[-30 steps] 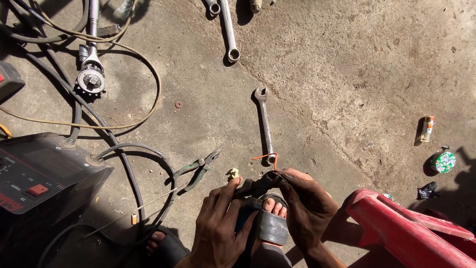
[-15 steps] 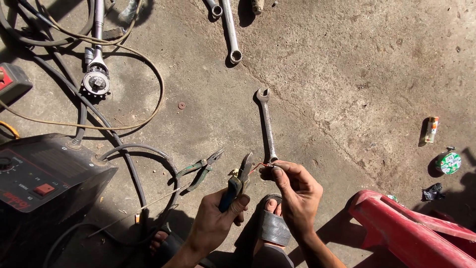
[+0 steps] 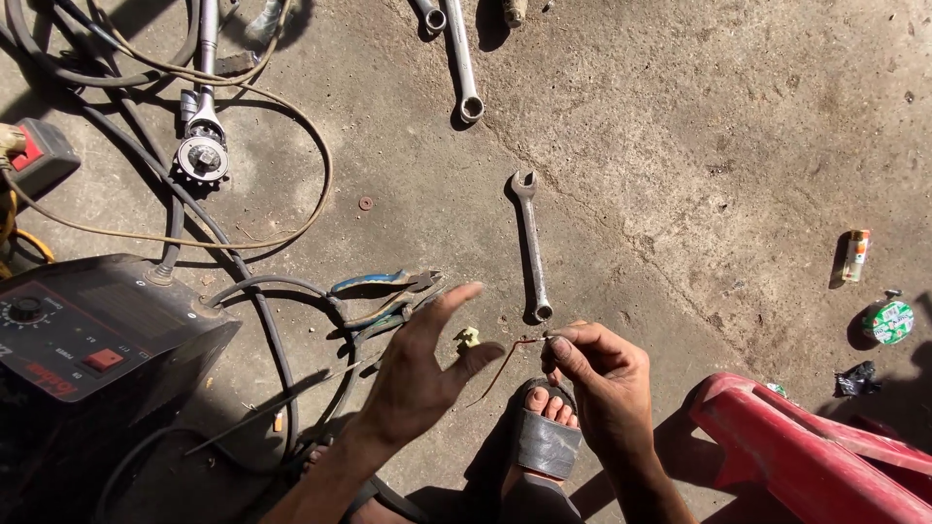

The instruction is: Assembling an electrical wire connector by stripping wire ends and inserting them into a plastic housing

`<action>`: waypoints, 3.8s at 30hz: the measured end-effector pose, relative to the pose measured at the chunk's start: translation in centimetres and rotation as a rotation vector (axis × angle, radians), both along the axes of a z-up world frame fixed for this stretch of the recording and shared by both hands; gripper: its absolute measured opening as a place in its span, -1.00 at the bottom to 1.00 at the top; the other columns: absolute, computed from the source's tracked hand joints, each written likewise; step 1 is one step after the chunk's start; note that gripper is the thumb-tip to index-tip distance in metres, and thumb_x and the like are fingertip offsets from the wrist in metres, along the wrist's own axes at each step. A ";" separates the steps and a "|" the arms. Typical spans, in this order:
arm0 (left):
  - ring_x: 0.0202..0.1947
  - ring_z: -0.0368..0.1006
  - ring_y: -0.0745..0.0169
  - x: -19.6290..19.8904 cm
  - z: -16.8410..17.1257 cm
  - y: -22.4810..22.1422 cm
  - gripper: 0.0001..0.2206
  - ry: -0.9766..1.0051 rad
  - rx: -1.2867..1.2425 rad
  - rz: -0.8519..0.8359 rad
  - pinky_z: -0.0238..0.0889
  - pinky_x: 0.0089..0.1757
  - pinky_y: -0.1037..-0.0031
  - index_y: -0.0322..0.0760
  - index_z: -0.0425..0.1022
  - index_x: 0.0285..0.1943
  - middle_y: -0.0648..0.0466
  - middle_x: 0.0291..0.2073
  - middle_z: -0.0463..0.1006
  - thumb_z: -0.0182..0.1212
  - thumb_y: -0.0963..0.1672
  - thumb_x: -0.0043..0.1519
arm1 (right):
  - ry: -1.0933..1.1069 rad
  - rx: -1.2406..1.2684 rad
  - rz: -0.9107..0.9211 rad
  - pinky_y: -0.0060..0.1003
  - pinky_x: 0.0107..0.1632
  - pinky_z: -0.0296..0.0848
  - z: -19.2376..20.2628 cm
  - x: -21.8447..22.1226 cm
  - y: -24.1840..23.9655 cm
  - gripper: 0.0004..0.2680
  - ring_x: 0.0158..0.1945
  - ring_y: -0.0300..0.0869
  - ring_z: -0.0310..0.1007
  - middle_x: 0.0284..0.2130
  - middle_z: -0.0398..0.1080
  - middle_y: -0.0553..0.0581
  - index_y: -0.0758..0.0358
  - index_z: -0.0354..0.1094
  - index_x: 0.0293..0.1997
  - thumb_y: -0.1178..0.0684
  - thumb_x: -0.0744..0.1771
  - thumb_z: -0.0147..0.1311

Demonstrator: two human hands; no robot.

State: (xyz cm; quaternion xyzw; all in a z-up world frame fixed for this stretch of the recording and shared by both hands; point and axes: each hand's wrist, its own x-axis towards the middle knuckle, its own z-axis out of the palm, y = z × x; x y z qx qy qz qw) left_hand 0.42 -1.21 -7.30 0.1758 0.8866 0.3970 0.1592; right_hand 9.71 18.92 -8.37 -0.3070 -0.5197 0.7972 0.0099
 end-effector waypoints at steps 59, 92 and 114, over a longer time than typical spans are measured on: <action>-0.33 0.60 0.35 2.7 -3.7 -3.3 -0.88 -0.445 0.097 0.299 0.42 -0.26 0.52 -0.21 0.65 -0.23 0.18 -0.32 0.73 0.21 -0.14 0.17 | -0.131 1.001 0.693 -0.10 -0.24 0.51 -16.2 4.4 -5.6 -0.83 -0.24 -0.05 0.51 -0.23 0.45 0.08 0.14 0.48 -0.04 -0.02 0.33 0.20; -0.44 0.77 0.22 4.4 8.2 -2.3 -0.87 -0.118 0.655 0.437 0.52 -0.44 0.71 -0.24 0.40 -0.05 -0.06 -0.34 0.76 0.18 -0.23 0.26 | 0.483 0.235 0.195 -0.18 0.13 0.60 -0.5 -0.2 -1.1 -0.83 0.04 0.05 0.57 -0.09 0.51 0.43 0.46 0.38 -0.07 0.33 0.29 0.24; 0.05 0.63 0.12 4.2 5.3 -3.9 -0.82 0.801 0.026 -0.627 0.59 0.03 0.44 -0.30 0.43 0.10 -0.05 0.09 0.59 0.06 -0.12 0.41 | 0.251 0.593 0.285 -0.51 -0.06 0.65 -0.1 0.1 -1.1 -0.78 -0.17 -0.27 0.66 -0.22 0.63 0.12 0.34 0.49 -0.14 0.21 0.21 0.39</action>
